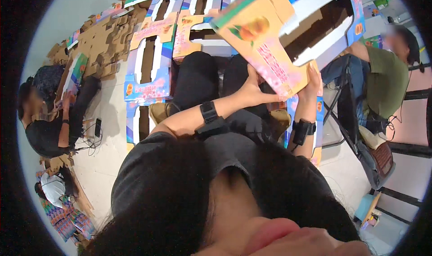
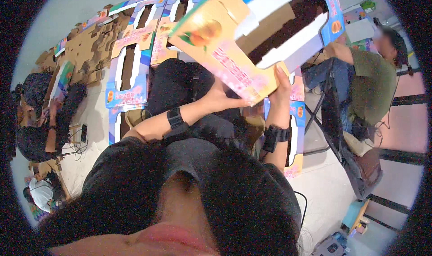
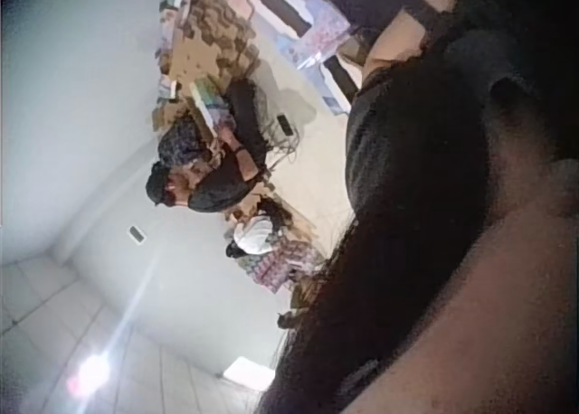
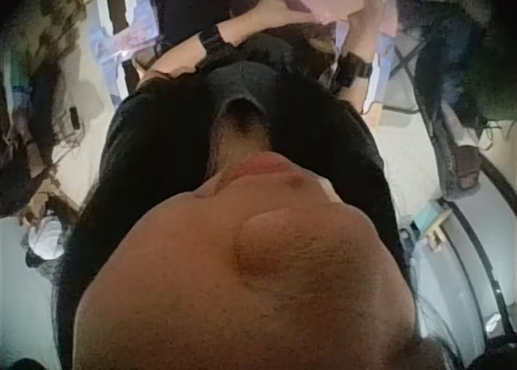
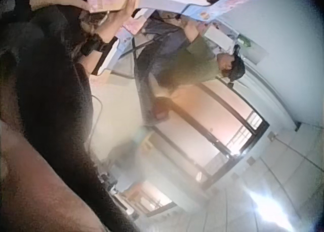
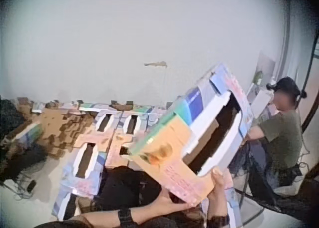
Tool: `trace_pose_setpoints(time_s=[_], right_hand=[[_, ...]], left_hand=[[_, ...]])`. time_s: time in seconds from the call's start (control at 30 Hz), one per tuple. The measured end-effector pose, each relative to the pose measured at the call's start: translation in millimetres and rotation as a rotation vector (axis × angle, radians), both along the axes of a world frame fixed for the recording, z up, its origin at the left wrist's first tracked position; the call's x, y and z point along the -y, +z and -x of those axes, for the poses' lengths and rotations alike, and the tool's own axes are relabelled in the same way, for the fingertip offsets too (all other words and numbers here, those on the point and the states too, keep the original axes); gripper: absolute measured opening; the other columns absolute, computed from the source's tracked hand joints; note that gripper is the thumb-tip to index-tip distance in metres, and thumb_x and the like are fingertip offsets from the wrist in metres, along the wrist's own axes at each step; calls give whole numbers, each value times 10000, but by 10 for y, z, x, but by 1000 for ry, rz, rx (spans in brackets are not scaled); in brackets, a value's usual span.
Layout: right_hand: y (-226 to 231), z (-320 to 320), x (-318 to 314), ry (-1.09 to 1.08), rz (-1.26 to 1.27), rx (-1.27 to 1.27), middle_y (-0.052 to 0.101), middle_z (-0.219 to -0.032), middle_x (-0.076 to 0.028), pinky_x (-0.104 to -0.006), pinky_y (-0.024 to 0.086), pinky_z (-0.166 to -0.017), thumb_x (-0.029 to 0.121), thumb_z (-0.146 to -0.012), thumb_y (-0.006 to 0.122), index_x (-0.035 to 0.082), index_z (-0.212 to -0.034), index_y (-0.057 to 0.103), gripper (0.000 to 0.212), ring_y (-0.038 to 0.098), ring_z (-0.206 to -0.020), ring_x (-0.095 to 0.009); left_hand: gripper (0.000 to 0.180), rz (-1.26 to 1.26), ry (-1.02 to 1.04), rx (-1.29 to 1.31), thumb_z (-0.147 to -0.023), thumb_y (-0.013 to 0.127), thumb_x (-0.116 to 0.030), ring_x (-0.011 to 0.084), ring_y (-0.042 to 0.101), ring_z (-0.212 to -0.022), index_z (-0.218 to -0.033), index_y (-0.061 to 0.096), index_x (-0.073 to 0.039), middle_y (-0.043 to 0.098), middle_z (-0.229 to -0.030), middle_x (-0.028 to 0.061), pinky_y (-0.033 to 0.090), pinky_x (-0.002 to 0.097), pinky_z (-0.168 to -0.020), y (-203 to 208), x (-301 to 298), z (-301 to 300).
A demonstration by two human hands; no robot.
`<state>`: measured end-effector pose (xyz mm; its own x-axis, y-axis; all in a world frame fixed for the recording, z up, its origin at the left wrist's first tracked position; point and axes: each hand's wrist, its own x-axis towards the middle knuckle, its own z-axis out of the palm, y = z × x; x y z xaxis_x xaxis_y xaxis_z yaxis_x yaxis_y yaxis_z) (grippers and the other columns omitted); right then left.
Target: Manually assemble and stack cardboard boxes in a factory setting.
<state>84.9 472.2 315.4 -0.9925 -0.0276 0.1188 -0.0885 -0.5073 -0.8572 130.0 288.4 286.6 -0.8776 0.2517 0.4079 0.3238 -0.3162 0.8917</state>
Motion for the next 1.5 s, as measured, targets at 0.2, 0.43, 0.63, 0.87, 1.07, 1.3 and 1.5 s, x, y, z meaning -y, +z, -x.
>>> trace_pose_setpoints(time_s=[0.2,0.43,0.63,0.87,1.07,1.3,1.5], right_hand=[[-30,81,-735,-169,-23,423,608,-1003,-126,-356,531,-752,241,-844,566,18,-1129,519,365,624,-883,-244],[-492,-265,-811,-97,-35,438,597,-1040,-120,-372,526,-791,207,-814,601,-11,-1244,421,515,619,-912,-252],[-591,-307,-748,108,-107,308,591,-1038,-145,-356,526,-772,182,-755,637,-17,-1250,410,581,615,-928,-250],[-82,-119,-209,240,-149,248,501,-1235,-129,-299,475,-852,171,-796,638,15,-1399,254,732,553,-1043,-196],[78,-124,35,353,-167,175,408,-1346,-103,-297,345,-1003,232,-823,621,17,-1412,242,733,410,-1218,-182],[-194,-56,-125,184,-141,258,489,-1250,-112,-325,403,-941,296,-867,568,-4,-1327,362,587,500,-1121,-178],[-109,76,-472,-4,-213,308,552,-1181,-117,-439,449,-898,365,-863,563,9,-1267,434,554,544,-1079,-221]], left_hand=[[830,-289,142,210,-875,570,-261,234,248,-1327,-1434,-24,-108,223,-1448,104,174,383,-1099,-431,206,411],[775,-104,-47,324,-843,632,-172,184,269,-1316,-1417,146,15,257,-1433,124,232,333,-1073,-319,355,306],[1161,13,-83,403,-765,719,-157,253,351,-1246,-1389,-258,-220,332,-1339,180,294,370,-1024,-43,889,49],[859,159,-237,619,-684,726,-95,206,435,-1210,-1387,237,-27,449,-1292,113,333,338,-1016,-82,1487,-371],[732,-253,-25,815,-666,670,-118,250,538,-1125,-1312,349,9,534,-1218,143,388,371,-996,-138,1655,-553],[728,-234,25,674,-709,623,-54,253,458,-1210,-1354,288,-7,467,-1290,143,358,367,-1021,62,1423,-286],[719,-139,-24,566,-752,636,-99,246,464,-1184,-1357,260,0,466,-1276,138,346,357,-1022,351,712,321]])
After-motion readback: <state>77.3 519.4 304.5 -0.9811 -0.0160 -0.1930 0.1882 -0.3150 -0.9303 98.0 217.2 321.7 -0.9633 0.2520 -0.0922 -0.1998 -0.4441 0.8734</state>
